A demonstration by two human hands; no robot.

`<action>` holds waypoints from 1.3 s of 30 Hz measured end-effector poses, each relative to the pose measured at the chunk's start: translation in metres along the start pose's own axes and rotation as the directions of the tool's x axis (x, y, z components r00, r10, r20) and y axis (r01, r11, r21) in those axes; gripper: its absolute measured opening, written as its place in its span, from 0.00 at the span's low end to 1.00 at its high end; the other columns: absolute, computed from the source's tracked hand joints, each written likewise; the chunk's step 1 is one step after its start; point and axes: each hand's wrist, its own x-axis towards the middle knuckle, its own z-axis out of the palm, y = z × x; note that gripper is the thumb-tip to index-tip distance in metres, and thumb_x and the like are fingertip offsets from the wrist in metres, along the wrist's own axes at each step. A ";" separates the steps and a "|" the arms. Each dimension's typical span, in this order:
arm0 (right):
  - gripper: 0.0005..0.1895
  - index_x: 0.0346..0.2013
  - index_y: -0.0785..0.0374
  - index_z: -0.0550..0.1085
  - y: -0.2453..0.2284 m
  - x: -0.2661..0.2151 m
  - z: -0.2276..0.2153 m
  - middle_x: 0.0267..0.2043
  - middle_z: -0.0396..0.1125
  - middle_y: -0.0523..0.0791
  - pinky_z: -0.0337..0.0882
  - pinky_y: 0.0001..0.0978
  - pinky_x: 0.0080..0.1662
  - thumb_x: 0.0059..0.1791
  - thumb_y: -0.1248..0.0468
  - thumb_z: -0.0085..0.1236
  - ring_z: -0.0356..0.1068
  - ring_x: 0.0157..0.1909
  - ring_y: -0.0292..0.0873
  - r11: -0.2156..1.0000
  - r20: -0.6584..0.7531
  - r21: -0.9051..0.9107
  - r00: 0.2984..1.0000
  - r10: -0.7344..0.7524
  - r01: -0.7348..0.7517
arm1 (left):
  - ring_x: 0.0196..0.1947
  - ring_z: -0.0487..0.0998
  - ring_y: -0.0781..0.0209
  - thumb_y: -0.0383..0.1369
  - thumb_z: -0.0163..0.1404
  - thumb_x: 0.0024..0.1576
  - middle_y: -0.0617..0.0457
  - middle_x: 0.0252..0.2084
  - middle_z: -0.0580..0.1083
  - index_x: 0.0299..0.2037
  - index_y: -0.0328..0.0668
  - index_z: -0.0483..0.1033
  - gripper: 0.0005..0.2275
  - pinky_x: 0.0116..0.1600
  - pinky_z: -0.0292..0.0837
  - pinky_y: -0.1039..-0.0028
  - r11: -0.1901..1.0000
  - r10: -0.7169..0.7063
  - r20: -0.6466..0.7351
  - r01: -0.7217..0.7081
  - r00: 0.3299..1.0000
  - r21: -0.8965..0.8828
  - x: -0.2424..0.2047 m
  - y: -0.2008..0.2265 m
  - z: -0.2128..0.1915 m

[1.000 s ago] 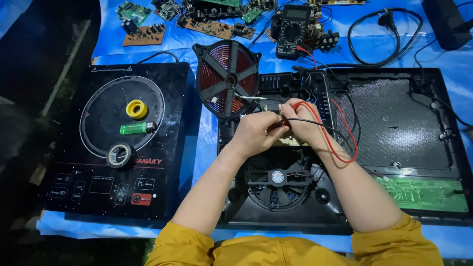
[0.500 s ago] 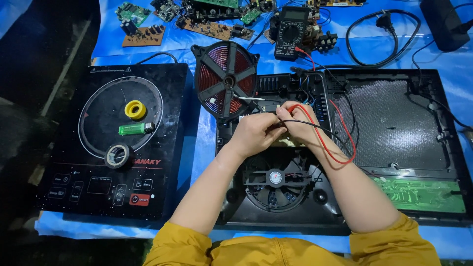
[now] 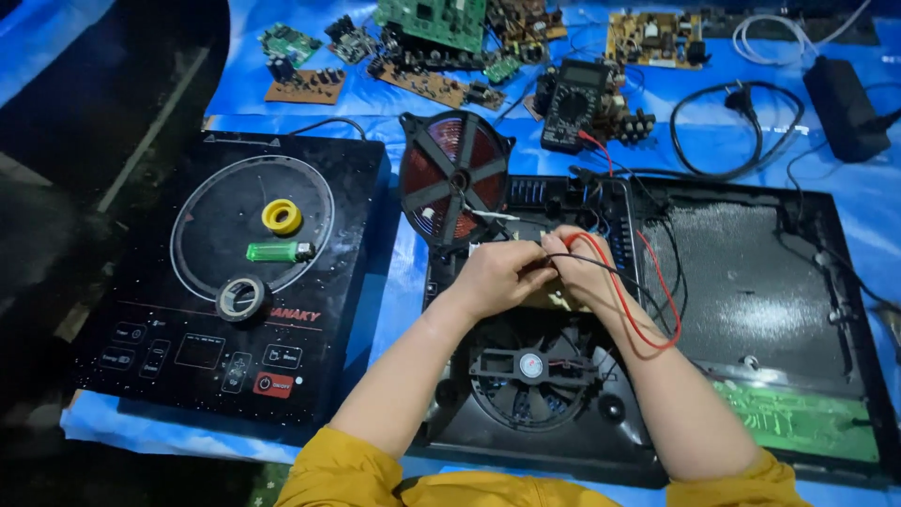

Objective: Testing components on a circuit board inside an induction cooker using a multimeter

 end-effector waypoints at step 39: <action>0.05 0.41 0.72 0.75 -0.039 -0.007 -0.023 0.35 0.73 0.55 0.76 0.34 0.38 0.53 0.71 0.57 0.76 0.33 0.44 0.970 -0.513 0.219 0.858 0.023 0.105 | 0.46 0.83 0.43 0.29 0.53 0.64 0.42 0.43 0.79 0.51 0.40 0.76 0.07 0.47 0.83 0.55 0.888 -0.445 -0.057 0.432 0.894 -0.155 0.055 -0.017 0.010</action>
